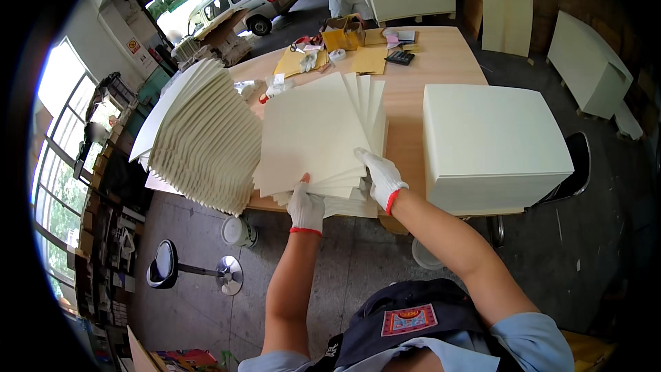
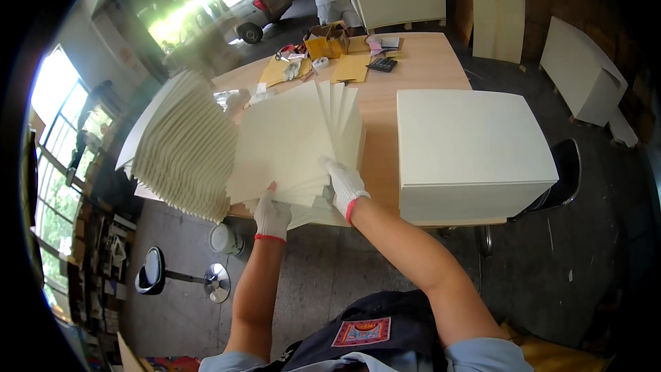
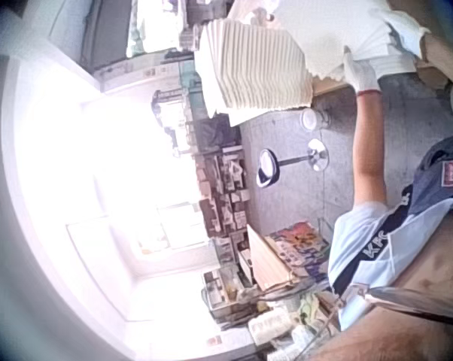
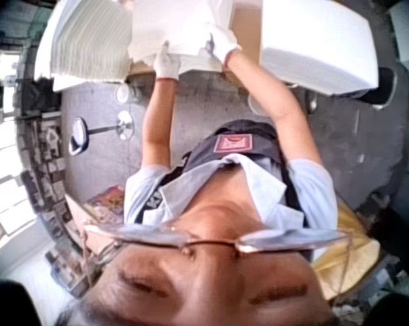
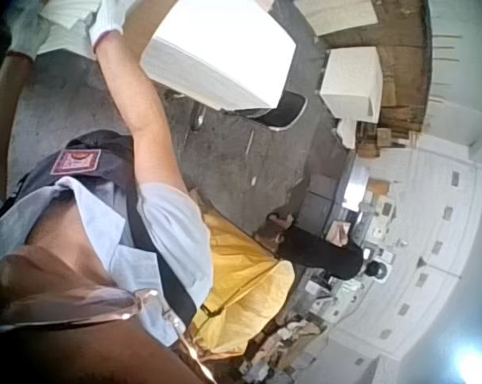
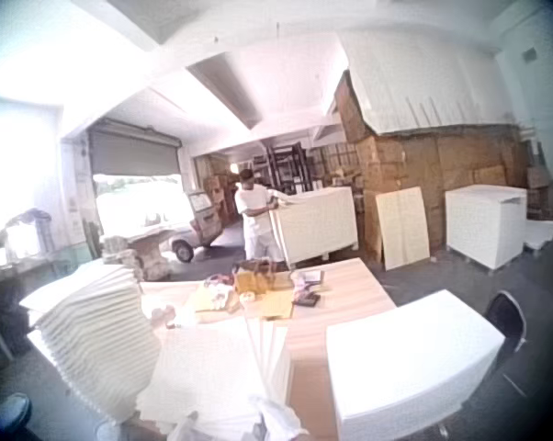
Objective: The person picks up stacks of white rectangular panels from a table and places them onto a growing pile. They repeatedly lift, align, and stack the panels while wearing white gloves. Another person is visible in the background moving furniture.
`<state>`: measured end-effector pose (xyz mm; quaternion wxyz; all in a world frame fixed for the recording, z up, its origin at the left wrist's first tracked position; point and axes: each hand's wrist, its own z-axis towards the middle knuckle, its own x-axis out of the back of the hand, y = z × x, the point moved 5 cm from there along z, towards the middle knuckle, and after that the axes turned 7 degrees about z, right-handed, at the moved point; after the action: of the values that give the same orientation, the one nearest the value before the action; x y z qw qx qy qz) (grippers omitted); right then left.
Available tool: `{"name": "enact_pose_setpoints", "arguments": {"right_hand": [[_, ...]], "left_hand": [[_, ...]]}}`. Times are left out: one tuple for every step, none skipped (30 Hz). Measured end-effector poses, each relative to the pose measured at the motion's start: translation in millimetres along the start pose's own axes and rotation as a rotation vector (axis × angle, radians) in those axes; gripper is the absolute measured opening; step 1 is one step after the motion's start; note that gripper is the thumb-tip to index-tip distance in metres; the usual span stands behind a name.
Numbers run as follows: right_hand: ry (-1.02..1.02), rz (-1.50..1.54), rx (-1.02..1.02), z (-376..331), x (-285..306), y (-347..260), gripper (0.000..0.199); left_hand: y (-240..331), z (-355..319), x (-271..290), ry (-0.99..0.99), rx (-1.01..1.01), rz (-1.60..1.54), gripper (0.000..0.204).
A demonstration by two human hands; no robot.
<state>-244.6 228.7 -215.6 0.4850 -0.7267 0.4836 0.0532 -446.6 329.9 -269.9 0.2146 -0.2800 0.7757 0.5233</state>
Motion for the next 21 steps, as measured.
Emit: {"name": "enact_pose_setpoints", "arguments": {"right_hand": [[0.059,0.062,-0.023,2,0,1,0.039],[0.117,0.124,-0.046,5,1,3,0.038],[0.175,0.187,-0.069,6,2,5,0.036],[0.152,0.202,-0.072,-3,-3,3,0.036],[0.129,0.219,-0.071,-21,-9,-5,0.035],[0.096,0.218,-0.053,-23,-10,-3,0.034],[0.069,0.226,-0.03,-24,-7,-4,0.033],[0.034,0.216,0.01,-14,-1,2,0.033],[0.028,0.213,0.029,-8,5,4,0.032],[0.018,0.209,0.04,-12,4,3,0.031],[0.037,0.212,0.029,-16,5,2,0.031],[0.057,0.215,0.019,-19,4,1,0.03],[0.069,0.217,0.021,-20,3,1,0.03],[0.081,0.219,0.023,-21,2,2,0.03],[0.093,0.221,0.025,-22,2,2,0.03],[0.09,0.208,0.016,-21,2,2,0.03],[0.086,0.195,0.007,-19,1,1,0.029],[0.082,0.182,-0.002,-19,1,2,0.029],[0.079,0.212,-0.008,-19,2,1,0.029],[0.076,0.241,-0.014,-20,3,2,0.029],[0.073,0.271,-0.02,-21,3,2,0.03]], "left_hand": [[-1,1,-2,0.002,0.009,0.021,0.024],[-1,1,-2,0.007,0.018,0.043,0.023],[-1,0,0,0.009,0.04,0.087,0.024],[2,0,3,0.021,0.044,0.101,0.024],[4,-1,3,0.029,0.05,0.113,0.025],[4,-3,2,0.038,0.043,0.098,0.025],[2,-8,-3,0.048,0.044,0.111,0.026],[1,-13,-8,0.058,0.044,0.123,0.026],[0,-17,-13,0.075,0.046,0.158,0.026],[0,-21,-14,0.101,0.036,0.17,0.026],[1,-25,-15,0.128,0.027,0.185,0.026],[-1,-27,-17,0.157,0.013,0.179,0.025],[0,-28,-17,0.164,0.0,0.174,0.025],[0,-28,-18,0.169,-0.013,0.172,0.025],[-1,-25,-17,0.155,-0.021,0.174,0.026],[-1,-21,-13,0.149,-0.02,0.173,0.026],[-1,-18,-9,0.142,-0.02,0.172,0.026],[-1,-14,-5,0.141,-0.008,0.168,0.025],[-1,-17,-8,0.135,-0.004,0.167,0.025],[0,-19,-11,0.13,0.0,0.166,0.025],[1,-22,-15,0.123,-0.01,0.167,0.024]]}}
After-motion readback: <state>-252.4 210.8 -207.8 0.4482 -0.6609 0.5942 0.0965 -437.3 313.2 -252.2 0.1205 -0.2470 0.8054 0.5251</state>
